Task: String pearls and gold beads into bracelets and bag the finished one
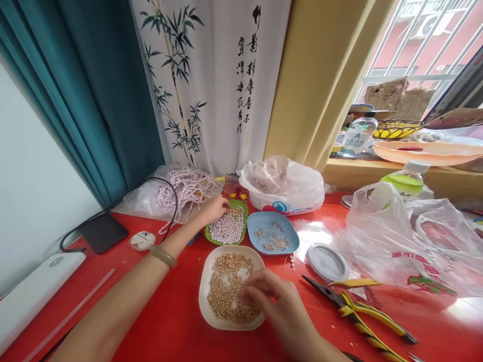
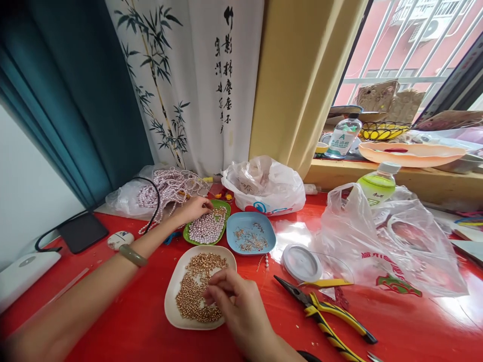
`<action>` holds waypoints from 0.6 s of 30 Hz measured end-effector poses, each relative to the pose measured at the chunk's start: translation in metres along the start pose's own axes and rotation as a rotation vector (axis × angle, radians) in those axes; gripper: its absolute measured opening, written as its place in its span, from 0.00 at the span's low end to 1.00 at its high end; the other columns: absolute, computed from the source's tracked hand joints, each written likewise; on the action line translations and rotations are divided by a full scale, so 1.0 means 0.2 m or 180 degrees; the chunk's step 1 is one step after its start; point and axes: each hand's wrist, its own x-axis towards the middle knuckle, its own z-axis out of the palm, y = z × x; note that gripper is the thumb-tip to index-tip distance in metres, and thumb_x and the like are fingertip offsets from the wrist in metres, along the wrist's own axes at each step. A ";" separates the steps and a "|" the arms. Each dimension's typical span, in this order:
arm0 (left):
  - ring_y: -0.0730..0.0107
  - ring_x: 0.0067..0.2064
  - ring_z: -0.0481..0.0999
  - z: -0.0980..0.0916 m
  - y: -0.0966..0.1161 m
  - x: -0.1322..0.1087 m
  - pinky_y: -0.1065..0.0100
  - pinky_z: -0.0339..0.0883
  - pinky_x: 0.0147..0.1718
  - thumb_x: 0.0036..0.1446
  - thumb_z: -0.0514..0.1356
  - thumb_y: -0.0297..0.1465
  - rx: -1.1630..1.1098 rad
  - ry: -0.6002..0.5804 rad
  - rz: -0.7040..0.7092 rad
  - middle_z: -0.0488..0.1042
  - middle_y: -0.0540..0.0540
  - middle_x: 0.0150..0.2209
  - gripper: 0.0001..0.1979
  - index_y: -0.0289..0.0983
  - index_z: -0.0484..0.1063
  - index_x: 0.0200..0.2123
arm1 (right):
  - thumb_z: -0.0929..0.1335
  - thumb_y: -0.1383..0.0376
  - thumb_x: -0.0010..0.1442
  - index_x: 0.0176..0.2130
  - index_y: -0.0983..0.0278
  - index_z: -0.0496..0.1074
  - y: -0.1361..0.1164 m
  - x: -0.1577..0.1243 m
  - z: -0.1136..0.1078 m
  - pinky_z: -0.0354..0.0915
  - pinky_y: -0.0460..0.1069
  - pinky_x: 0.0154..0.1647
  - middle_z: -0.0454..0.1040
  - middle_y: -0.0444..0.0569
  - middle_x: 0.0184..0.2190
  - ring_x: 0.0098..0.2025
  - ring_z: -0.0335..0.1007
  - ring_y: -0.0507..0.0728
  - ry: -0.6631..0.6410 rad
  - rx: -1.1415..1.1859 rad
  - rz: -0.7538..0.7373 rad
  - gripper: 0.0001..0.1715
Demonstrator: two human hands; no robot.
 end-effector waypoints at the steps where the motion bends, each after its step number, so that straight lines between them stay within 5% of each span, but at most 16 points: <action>1: 0.62 0.37 0.73 0.00 0.00 0.00 0.67 0.62 0.37 0.45 0.59 0.26 0.0072 -0.0022 -0.0012 0.77 0.45 0.33 0.07 0.37 0.75 0.30 | 0.64 0.68 0.54 0.27 0.64 0.66 0.01 0.00 0.01 0.65 0.43 0.27 0.75 0.46 0.24 0.27 0.72 0.51 -0.0061 -0.0172 0.0009 0.04; 9: 0.63 0.36 0.73 0.04 0.00 0.04 0.68 0.62 0.36 0.45 0.60 0.27 0.0387 -0.0071 -0.0187 0.76 0.44 0.32 0.06 0.37 0.76 0.29 | 0.65 0.71 0.52 0.29 0.64 0.70 0.05 -0.03 0.04 0.62 0.42 0.24 0.76 0.46 0.25 0.25 0.69 0.50 -0.0322 -0.0882 -0.0542 0.03; 18: 0.59 0.39 0.72 -0.01 0.04 -0.06 0.63 0.60 0.40 0.48 0.57 0.30 -0.0062 0.0207 -0.0059 0.76 0.45 0.34 0.07 0.39 0.76 0.30 | 0.63 0.70 0.54 0.31 0.63 0.70 0.03 -0.05 0.04 0.62 0.43 0.25 0.76 0.45 0.26 0.25 0.70 0.51 -0.0380 -0.1119 -0.0563 0.06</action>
